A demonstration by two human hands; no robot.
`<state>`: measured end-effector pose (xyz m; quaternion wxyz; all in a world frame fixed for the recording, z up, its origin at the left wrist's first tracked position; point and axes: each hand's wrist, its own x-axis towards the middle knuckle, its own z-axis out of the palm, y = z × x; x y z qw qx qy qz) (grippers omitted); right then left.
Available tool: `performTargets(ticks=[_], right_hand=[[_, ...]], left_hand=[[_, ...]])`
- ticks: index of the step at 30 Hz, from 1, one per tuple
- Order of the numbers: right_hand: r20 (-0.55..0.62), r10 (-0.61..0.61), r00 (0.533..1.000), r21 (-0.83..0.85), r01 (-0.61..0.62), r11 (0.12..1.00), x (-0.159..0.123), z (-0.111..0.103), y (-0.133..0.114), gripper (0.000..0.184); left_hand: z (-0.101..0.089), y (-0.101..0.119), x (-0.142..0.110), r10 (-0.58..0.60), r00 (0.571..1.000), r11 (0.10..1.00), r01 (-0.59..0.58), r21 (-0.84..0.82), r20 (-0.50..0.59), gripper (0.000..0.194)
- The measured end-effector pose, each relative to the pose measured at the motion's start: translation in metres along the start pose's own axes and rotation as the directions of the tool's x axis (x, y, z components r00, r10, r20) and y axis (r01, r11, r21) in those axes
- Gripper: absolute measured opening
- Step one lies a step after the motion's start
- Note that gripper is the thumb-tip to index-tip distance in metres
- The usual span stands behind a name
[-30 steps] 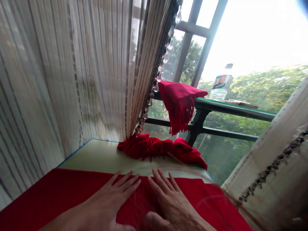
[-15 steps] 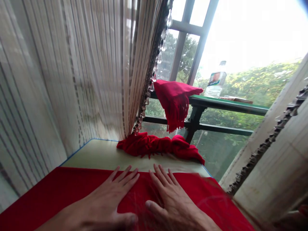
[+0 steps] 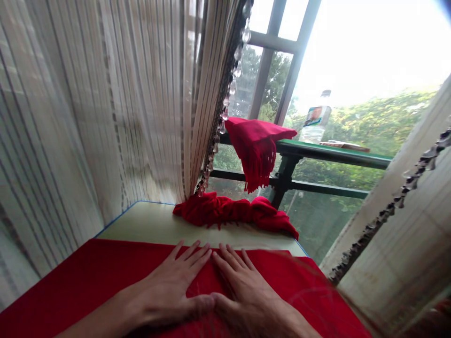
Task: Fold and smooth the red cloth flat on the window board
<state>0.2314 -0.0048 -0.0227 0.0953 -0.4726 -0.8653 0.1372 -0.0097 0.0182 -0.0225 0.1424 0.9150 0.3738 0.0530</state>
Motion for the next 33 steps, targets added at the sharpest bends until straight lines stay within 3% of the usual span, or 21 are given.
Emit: performTargets(ticks=[9, 13, 18, 24, 27, 33], right_hand=[[-0.011, 0.075, 0.997, -0.111, -0.076, 0.991, 0.000, 0.012, 0.017, 0.070], [-0.026, 0.068, 0.997, -0.126, -0.071, 0.990, -0.001, 0.016, 0.018, 0.070], [-0.172, -0.007, 0.985, -0.177, -0.024, 0.984, 0.000, 0.021, 0.019, 0.066], [-0.073, -0.015, 0.997, -0.146, 0.004, 0.989, 0.001, 0.027, 0.019, 0.069], [-0.046, -0.009, 0.999, -0.123, 0.003, 0.992, 0.001, 0.021, 0.015, 0.069], [-0.032, -0.001, 0.999, -0.089, -0.002, 0.996, -0.002, 0.005, 0.001, 0.075]], left_hand=[[-0.012, 0.008, -0.001, -0.032, 0.999, 0.999, 0.032, 0.000, -0.007, 0.095], [-0.014, 0.014, -0.003, -0.061, 0.994, 0.998, 0.062, -0.013, 0.085, 0.100], [-0.011, 0.014, -0.003, -0.049, 0.996, 0.997, 0.052, -0.048, 0.074, 0.102], [-0.014, 0.009, -0.006, -0.046, 0.997, 0.998, 0.048, -0.030, 0.063, 0.096], [-0.015, 0.006, -0.006, -0.054, 0.998, 0.998, 0.055, -0.021, 0.034, 0.091], [-0.014, 0.003, -0.005, -0.102, 0.991, 0.995, 0.100, 0.021, 0.085, 0.091]])
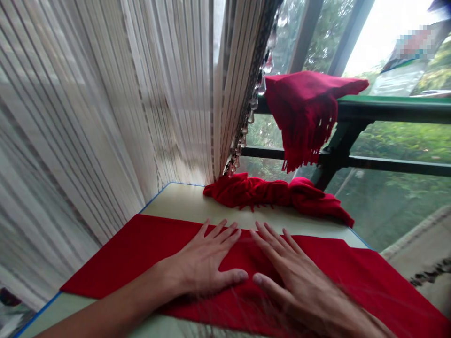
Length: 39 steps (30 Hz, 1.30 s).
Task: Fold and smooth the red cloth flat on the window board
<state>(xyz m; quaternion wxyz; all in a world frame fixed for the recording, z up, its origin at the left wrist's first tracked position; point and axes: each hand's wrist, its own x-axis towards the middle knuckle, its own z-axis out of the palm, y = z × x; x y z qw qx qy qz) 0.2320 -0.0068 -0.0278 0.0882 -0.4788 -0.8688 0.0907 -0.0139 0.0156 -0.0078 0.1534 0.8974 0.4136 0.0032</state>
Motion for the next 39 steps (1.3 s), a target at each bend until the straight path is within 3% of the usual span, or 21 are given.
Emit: performTargets(ticks=[4, 11, 17, 23, 29, 31, 34, 39], right_hand=[[0.117, 0.001, 0.993, 0.048, -0.006, 0.999, 0.000, -0.007, -0.007, 0.078], [0.146, -0.058, 0.988, 0.163, 0.034, 0.986, -0.003, -0.023, -0.017, 0.098], [0.206, -0.096, 0.974, 0.226, 0.048, 0.973, -0.002, -0.026, -0.015, 0.102], [0.193, -0.104, 0.976, 0.294, 0.044, 0.955, -0.003, -0.019, -0.009, 0.117], [0.165, -0.129, 0.978, 0.316, 0.071, 0.946, -0.005, -0.019, -0.007, 0.121], [0.156, -0.116, 0.981, 0.283, 0.068, 0.957, -0.005, -0.021, -0.006, 0.114], [0.070, -0.101, 0.992, 0.186, 0.086, 0.979, -0.003, -0.019, -0.004, 0.087], [-0.061, -0.141, 0.988, 0.135, 0.148, 0.980, 0.001, -0.010, 0.002, 0.055]], left_hand=[[-0.002, 0.001, -0.001, 0.016, 0.999, 0.999, -0.014, 0.038, -0.035, 0.087], [-0.003, 0.004, -0.008, 0.119, 0.993, 0.993, -0.119, 0.004, -0.021, 0.090], [-0.002, 0.002, -0.011, 0.125, 0.992, 0.992, -0.125, -0.032, -0.002, 0.079], [-0.003, 0.004, -0.015, 0.155, 0.986, 0.988, -0.155, -0.013, 0.063, 0.097], [0.005, -0.003, -0.019, 0.209, 0.978, 0.978, -0.208, -0.028, 0.021, 0.107], [0.005, -0.005, -0.018, 0.214, 0.977, 0.976, -0.213, -0.042, 0.011, 0.109], [0.001, -0.004, -0.013, 0.199, 0.980, 0.979, -0.199, -0.046, 0.018, 0.108], [-0.003, -0.003, 0.000, 0.153, 0.967, 0.985, -0.165, -0.044, -0.203, 0.057]])
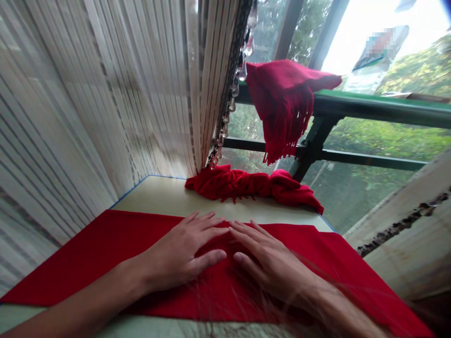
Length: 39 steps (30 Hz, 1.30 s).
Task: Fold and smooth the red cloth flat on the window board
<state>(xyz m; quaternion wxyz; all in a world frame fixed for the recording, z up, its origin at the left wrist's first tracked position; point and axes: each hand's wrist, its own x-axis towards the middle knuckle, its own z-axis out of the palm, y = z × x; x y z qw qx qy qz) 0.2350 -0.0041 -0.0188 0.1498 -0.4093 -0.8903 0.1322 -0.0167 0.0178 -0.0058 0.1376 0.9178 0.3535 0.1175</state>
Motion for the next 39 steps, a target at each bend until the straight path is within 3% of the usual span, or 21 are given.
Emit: performTargets(ticks=[3, 9, 14, 17, 19, 23, 26, 29, 35, 39], right_hand=[[0.029, 0.000, 1.000, 0.047, -0.002, 0.999, 0.001, 0.001, 0.001, 0.054], [0.183, -0.039, 0.982, 0.113, 0.018, 0.993, 0.001, -0.010, -0.002, 0.074], [0.258, 0.013, 0.966, 0.138, -0.050, 0.989, 0.002, -0.020, -0.008, 0.115], [0.227, 0.013, 0.974, 0.170, -0.053, 0.984, 0.002, -0.021, -0.010, 0.124], [0.215, 0.008, 0.977, 0.166, -0.044, 0.985, 0.002, -0.020, -0.010, 0.120], [0.140, 0.012, 0.990, 0.076, -0.022, 0.997, 0.007, -0.013, -0.014, 0.079], [0.079, 0.003, 0.997, 0.024, -0.005, 1.000, 0.009, -0.005, -0.014, 0.067], [0.078, -0.007, 0.997, 0.045, 0.004, 0.999, 0.007, 0.000, -0.011, 0.068], [0.172, -0.008, 0.985, 0.079, -0.005, 0.997, 0.002, -0.003, -0.008, 0.099], [0.171, 0.007, 0.985, 0.121, -0.028, 0.992, 0.001, -0.003, -0.007, 0.108]], left_hand=[[0.007, -0.006, 0.002, -0.033, 0.999, 0.999, 0.033, 0.003, -0.031, 0.052], [0.013, -0.015, -0.002, 0.007, 0.994, 0.999, -0.012, 0.044, 0.112, 0.064], [0.009, -0.017, -0.003, 0.008, 0.979, 0.999, -0.018, 0.047, 0.202, 0.095], [0.007, -0.016, -0.003, 0.007, 0.979, 0.999, -0.017, 0.048, 0.205, 0.109], [0.006, -0.014, -0.004, 0.008, 0.978, 0.999, -0.018, 0.047, 0.207, 0.108], [0.004, -0.006, -0.005, -0.015, 0.987, 0.999, 0.008, 0.046, 0.163, 0.081], [0.008, 0.001, -0.008, -0.057, 0.990, 0.996, 0.049, 0.070, 0.127, 0.074], [0.014, 0.004, -0.012, -0.071, 0.990, 0.996, 0.062, 0.071, 0.123, 0.077], [0.026, -0.004, -0.020, -0.020, 0.993, 0.999, 0.014, 0.051, 0.120, 0.097], [0.028, -0.006, -0.019, 0.005, 0.993, 0.998, -0.012, 0.058, 0.115, 0.108]])
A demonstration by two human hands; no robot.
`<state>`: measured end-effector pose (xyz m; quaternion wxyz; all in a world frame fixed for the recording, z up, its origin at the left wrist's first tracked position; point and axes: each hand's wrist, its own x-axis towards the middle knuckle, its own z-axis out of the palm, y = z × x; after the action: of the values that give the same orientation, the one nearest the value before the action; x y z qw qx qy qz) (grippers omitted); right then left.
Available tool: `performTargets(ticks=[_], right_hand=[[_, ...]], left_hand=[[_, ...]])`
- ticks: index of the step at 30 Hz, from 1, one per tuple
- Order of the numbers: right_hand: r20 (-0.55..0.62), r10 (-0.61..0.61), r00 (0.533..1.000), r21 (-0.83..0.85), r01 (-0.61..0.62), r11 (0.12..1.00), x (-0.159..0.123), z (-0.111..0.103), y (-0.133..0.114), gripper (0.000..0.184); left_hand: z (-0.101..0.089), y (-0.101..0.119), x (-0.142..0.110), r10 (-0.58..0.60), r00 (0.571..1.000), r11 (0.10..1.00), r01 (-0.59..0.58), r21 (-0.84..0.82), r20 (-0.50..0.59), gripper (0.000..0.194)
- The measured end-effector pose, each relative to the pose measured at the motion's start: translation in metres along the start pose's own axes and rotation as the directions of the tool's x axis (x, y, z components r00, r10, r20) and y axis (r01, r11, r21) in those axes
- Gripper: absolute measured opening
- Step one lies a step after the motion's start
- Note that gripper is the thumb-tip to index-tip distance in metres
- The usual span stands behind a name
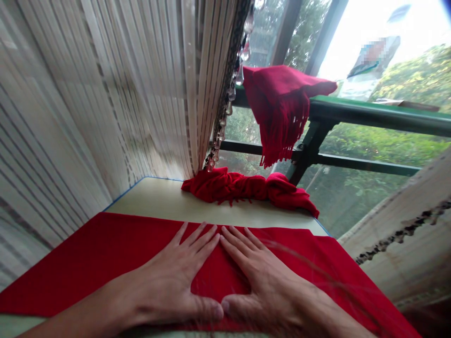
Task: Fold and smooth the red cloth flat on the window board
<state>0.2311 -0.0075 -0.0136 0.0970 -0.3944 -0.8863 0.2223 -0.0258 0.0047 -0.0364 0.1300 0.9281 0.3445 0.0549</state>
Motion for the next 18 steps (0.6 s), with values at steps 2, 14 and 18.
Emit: performTargets(ticks=[2, 14, 18], right_hand=[[-0.005, 0.001, 1.000, 0.005, -0.001, 1.000, 0.000, -0.001, 0.001, 0.106], [-0.063, 0.024, 0.998, -0.150, -0.034, 0.988, 0.010, 0.008, 0.005, 0.088], [-0.050, 0.019, 0.999, -0.124, -0.025, 0.992, 0.010, 0.008, 0.007, 0.095]], left_hand=[[-0.005, 0.001, 0.003, -0.009, 1.000, 1.000, 0.009, -0.003, 0.006, 0.111], [-0.015, -0.006, 0.010, -0.039, 0.999, 0.999, 0.039, 0.031, 0.014, 0.098], [-0.015, -0.004, 0.011, -0.041, 0.999, 0.999, 0.041, 0.004, 0.031, 0.104]])
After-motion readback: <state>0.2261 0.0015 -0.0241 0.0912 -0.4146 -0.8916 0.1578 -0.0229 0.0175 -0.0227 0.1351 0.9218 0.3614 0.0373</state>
